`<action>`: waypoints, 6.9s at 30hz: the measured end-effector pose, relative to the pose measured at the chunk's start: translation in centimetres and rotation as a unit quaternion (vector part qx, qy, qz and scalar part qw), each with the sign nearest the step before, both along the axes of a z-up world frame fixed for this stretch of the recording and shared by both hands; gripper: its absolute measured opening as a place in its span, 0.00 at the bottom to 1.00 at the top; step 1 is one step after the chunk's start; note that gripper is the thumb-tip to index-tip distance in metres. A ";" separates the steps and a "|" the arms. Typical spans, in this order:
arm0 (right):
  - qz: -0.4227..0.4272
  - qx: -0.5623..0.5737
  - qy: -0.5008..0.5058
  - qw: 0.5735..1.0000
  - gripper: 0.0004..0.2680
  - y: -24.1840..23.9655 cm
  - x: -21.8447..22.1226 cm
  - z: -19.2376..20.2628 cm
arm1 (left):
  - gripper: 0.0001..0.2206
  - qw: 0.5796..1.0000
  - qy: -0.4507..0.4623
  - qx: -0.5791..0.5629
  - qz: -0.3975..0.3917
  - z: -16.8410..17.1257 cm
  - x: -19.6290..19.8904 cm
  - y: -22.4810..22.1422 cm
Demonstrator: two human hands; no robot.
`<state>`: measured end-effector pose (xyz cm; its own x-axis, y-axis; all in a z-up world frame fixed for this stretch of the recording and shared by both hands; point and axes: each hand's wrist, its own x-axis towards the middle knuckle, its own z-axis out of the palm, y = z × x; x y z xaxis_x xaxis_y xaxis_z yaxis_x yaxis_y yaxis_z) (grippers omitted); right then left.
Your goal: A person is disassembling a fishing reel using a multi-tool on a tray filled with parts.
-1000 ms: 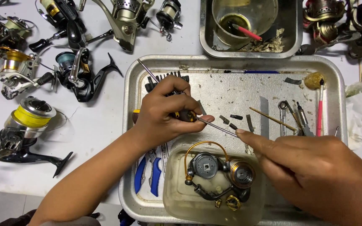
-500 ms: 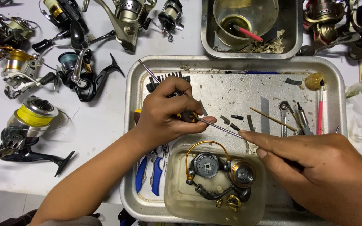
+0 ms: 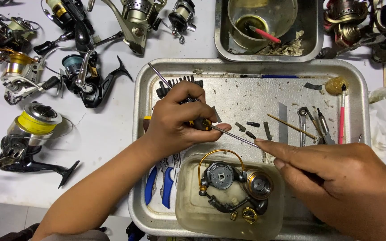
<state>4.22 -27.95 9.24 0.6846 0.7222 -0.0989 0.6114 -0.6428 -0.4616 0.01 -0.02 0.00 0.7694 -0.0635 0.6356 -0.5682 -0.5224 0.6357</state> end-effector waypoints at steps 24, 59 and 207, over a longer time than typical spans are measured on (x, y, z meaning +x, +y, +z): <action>0.014 0.023 -0.016 1.000 0.16 0.2 -0.7 0.4 | 0.12 1.000 0.007 0.000 0.015 0.0 -0.1 -0.2; 0.119 0.010 -0.090 0.989 0.18 -0.7 -0.1 -0.8 | 0.11 0.999 0.039 0.008 0.015 0.2 -0.8 -0.5; 0.119 -0.010 -0.095 0.988 0.06 3.7 5.7 -6.4 | 0.05 0.988 0.033 -0.085 0.126 2.0 -1.0 4.6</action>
<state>9.96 -24.25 2.83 0.5037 0.8639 -0.0007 0.8202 -0.4785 -0.3136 -0.97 4.59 2.03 0.7870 0.2396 0.5686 -0.3879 -0.5246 0.7579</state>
